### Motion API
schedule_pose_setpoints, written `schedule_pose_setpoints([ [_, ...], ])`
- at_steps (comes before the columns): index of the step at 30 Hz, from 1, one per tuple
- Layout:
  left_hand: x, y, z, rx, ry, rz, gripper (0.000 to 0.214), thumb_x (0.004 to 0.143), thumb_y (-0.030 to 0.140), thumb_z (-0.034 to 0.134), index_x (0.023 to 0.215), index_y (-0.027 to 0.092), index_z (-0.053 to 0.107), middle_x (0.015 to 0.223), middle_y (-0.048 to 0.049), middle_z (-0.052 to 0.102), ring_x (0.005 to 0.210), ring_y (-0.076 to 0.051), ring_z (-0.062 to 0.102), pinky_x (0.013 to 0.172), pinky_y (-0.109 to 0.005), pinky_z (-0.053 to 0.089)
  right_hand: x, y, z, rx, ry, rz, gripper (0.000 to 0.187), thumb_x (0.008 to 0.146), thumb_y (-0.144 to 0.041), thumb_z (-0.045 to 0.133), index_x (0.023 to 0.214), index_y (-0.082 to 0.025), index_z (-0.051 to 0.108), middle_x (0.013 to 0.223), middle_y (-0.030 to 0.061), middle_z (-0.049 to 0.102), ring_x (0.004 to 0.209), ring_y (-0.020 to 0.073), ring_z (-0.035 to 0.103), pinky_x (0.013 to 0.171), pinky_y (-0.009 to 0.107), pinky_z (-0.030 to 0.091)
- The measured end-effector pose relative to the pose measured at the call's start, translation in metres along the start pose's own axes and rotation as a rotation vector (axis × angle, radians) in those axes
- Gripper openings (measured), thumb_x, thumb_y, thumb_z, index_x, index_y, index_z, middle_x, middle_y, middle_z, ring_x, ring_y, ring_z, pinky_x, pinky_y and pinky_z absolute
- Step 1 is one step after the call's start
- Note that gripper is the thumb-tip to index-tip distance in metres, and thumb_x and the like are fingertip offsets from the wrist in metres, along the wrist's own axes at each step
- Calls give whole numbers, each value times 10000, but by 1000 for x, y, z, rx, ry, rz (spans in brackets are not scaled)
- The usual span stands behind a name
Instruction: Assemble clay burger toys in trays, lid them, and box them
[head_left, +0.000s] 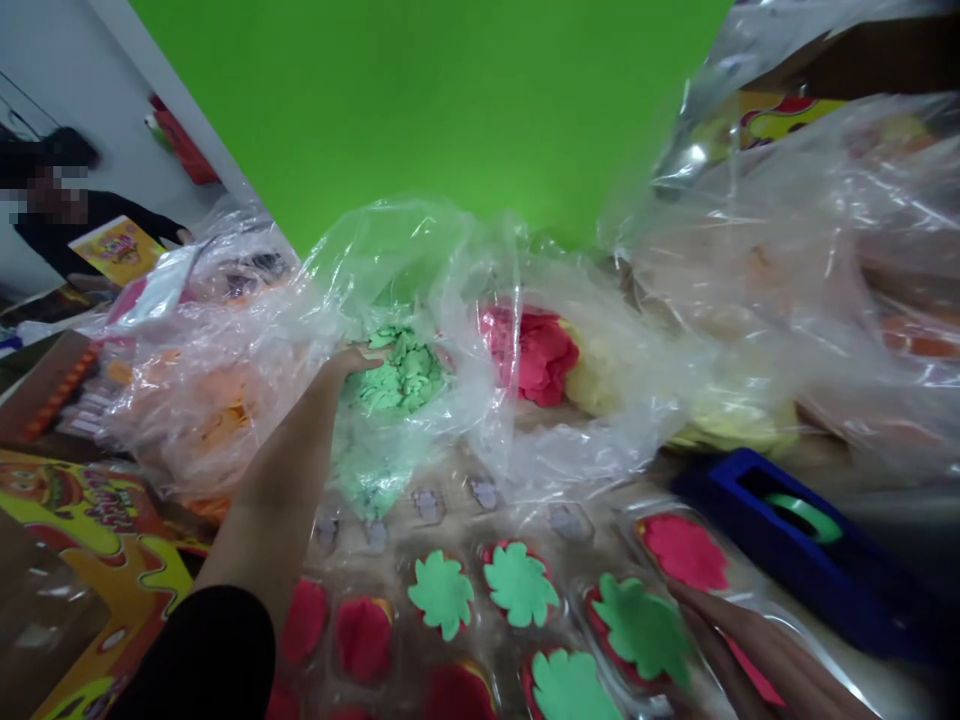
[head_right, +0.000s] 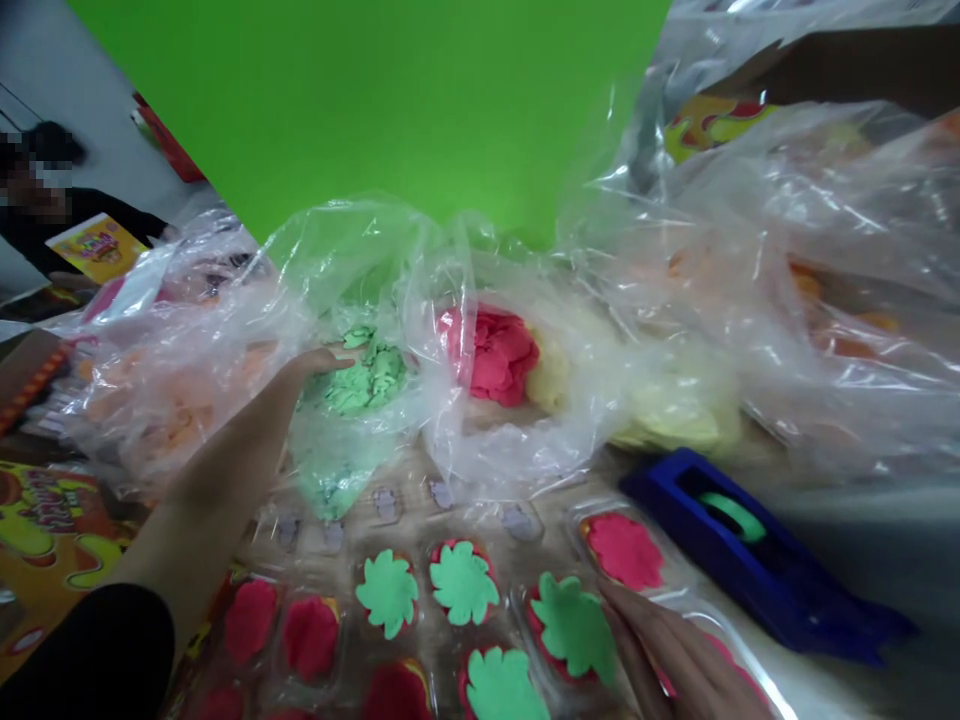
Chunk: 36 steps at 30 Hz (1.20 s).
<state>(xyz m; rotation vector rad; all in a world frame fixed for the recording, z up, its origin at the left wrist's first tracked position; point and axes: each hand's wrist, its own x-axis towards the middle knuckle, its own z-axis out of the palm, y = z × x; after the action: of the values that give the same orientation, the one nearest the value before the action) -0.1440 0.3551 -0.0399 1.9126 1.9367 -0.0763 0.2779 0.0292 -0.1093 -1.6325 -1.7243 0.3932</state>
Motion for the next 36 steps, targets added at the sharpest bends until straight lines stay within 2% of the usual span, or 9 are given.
schedule_pose_setpoints([
  [5, -9, 0, -16, -27, -100, 79, 490, 705, 354, 725, 1153, 201, 598, 1341, -79, 546, 1219, -231, 497, 970, -328, 394, 7, -5, -1, -78, -36, -125, 347, 826, -358, 516, 1155, -452, 574, 914, 56, 747, 735, 299, 715, 618, 425, 611],
  [9, -16, 1, -25, -63, -114, 77, 480, 623, 310, 774, 1070, 195, 641, 1269, -71, 607, 1188, -233, 520, 936, -288, 407, 15, -11, -1, -112, -26, -259, 306, 869, -352, 476, 1143, -338, 612, 905, 33, 752, 712, 234, 722, 610, 329, 600],
  [17, -37, 18, -12, -251, 234, -73, 309, 847, 329, 595, 1083, 129, 594, 1193, -97, 602, 1121, -250, 551, 973, -478, 418, 30, -46, -9, -103, 51, -336, 240, 886, -302, 492, 1062, -235, 640, 861, 50, 744, 677, 198, 713, 612, 271, 575],
  [20, -65, 31, -22, -397, 424, -94, 383, 889, 317, 504, 1195, 86, 508, 1271, -149, 556, 1196, -258, 502, 990, -425, 413, 36, -68, -4, 63, 76, -208, 211, 866, -301, 530, 1031, -249, 652, 900, 57, 746, 747, 216, 719, 655, 298, 585],
  [24, -119, 58, -29, -618, 491, -33, 455, 945, 392, 286, 1226, 77, 457, 1179, -150, 619, 1002, -212, 630, 802, -339, 529, 61, -106, 21, 637, -23, 206, 256, 855, -395, 552, 1036, -238, 642, 968, 81, 741, 866, 230, 712, 726, 336, 588],
  [28, -184, 92, -6, -880, 249, 137, 359, 873, 408, 461, 1071, 134, 582, 919, -78, 703, 792, -177, 672, 716, -318, 548, 92, -147, 50, 1299, -364, 370, 481, 901, -556, 345, 1090, -193, 597, 1064, 131, 707, 941, 234, 692, 821, 419, 555],
  [32, -244, 116, 24, -793, 1, 229, 275, 757, 415, 632, 905, 184, 653, 755, -15, 692, 677, -185, 655, 609, -311, 546, 93, -178, 52, 1369, -569, 330, 749, 915, -563, -7, 1102, -165, 600, 955, 123, 717, 982, 227, 666, 855, 428, 524],
  [34, -266, 120, 34, -610, 133, 278, 248, 792, 389, 611, 958, 208, 650, 828, -22, 689, 762, -195, 652, 656, -319, 550, 83, -187, 45, 1344, -555, 306, 789, 917, -516, -70, 1101, -157, 608, 954, 122, 712, 1019, 226, 645, 886, 429, 503],
  [36, -285, 121, 43, -446, 418, 326, 267, 849, 369, 557, 1057, 214, 616, 979, -54, 668, 894, -198, 635, 746, -328, 546, 72, -192, 37, 1320, -543, 306, 780, 926, -472, -81, 1100, -160, 612, 972, 120, 705, 1037, 222, 632, 903, 428, 489],
])
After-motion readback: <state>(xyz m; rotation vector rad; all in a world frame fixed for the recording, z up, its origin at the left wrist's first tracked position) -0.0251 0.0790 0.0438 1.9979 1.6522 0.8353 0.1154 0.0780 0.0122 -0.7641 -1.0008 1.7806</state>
